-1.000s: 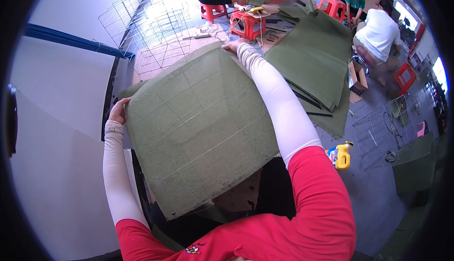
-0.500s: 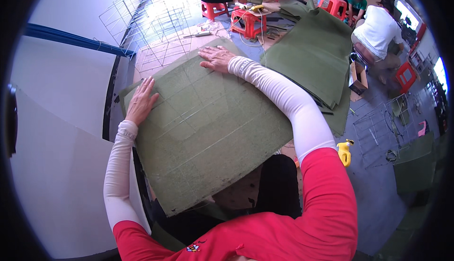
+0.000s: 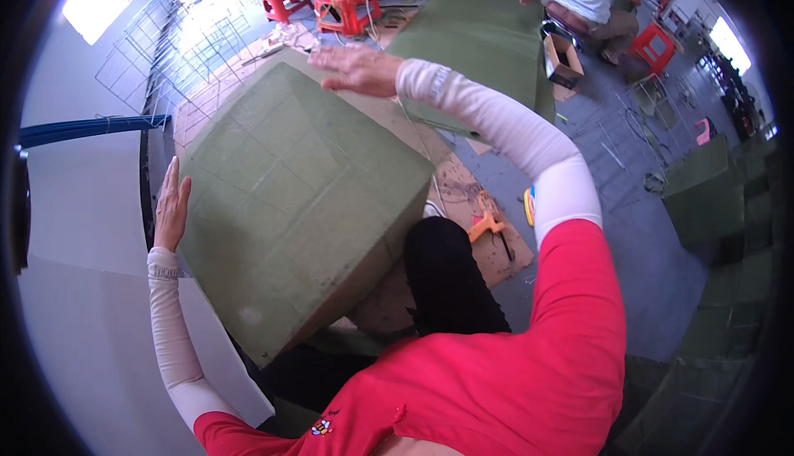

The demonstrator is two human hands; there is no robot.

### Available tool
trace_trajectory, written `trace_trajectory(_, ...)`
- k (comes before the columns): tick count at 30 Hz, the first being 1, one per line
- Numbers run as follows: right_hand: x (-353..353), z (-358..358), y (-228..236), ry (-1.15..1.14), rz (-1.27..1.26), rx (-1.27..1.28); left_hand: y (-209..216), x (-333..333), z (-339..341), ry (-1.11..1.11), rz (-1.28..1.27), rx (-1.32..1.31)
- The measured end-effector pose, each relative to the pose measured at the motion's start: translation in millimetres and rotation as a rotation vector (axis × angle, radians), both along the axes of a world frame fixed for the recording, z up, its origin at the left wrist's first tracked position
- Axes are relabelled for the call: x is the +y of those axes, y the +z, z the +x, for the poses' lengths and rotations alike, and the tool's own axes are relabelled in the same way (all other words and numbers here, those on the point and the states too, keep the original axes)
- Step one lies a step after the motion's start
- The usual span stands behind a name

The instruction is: Assembling a wire-frame fabric storage bin using a hot glue gun.

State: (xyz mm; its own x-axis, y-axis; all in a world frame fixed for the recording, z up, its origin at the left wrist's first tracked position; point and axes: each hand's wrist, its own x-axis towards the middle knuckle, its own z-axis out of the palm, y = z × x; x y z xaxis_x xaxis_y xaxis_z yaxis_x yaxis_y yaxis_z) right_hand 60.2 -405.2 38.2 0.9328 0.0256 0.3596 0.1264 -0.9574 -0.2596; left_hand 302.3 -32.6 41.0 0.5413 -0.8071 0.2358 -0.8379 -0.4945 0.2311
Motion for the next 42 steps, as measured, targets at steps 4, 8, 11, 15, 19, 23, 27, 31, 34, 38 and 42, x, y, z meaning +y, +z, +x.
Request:
trace_trajectory(4, 13.6, -55.9, -24.7, 0.018, -0.06, 0.14, -10.4, 4.1, -12.6, -0.021, 0.177, -0.08)
trace_trajectory(8, -4.2, -74.8, -44.6, -0.094, 0.103, 0.074, -2.2, 16.9, -24.6, 0.06, 0.132, -0.056)
trace_trajectory(11, 9.4, -100.6, -33.0, -0.162, 0.119, -0.094, 24.1, 18.4, -91.4, 0.043, 0.035, 0.015)
trace_trajectory(15, 43.7, -139.9, -30.5, -0.03, -0.028, -0.196, 37.4, 17.5, -209.4, -0.206, -0.078, 0.015)
trace_trajectory(19, 53.2, -165.0, -33.8, -0.098, -0.06, -0.282, 10.2, 37.8, -289.8, -0.396, -0.192, -0.052)
trace_trajectory(23, 102.3, -184.0, -33.5, -0.024, -0.181, -0.347, -27.9, 43.1, -346.0, -0.431, -0.149, -0.145)
trace_trajectory(27, 129.4, -183.6, -43.2, 0.059, -0.333, -0.118, -55.7, 37.9, -357.8, -0.385, -0.161, -0.101)
trace_trajectory(31, 124.9, -188.4, -46.6, -0.059, -0.347, -0.115, -56.6, 29.2, -360.7, -0.312, -0.162, -0.163)
trace_trajectory(34, 135.4, -188.2, -42.1, -0.084, -0.337, -0.131, -57.5, 20.6, -361.0, -0.333, -0.202, -0.171)
trace_trajectory(38, 151.1, -184.2, -48.3, -0.032, -0.32, -0.123, -55.0, 7.9, -370.1, -0.202, -0.199, -0.238)
trace_trajectory(42, 146.7, -185.6, -53.4, -0.128, -0.336, -0.123, -63.6, 11.9, -368.6, -0.19, -0.226, -0.193)
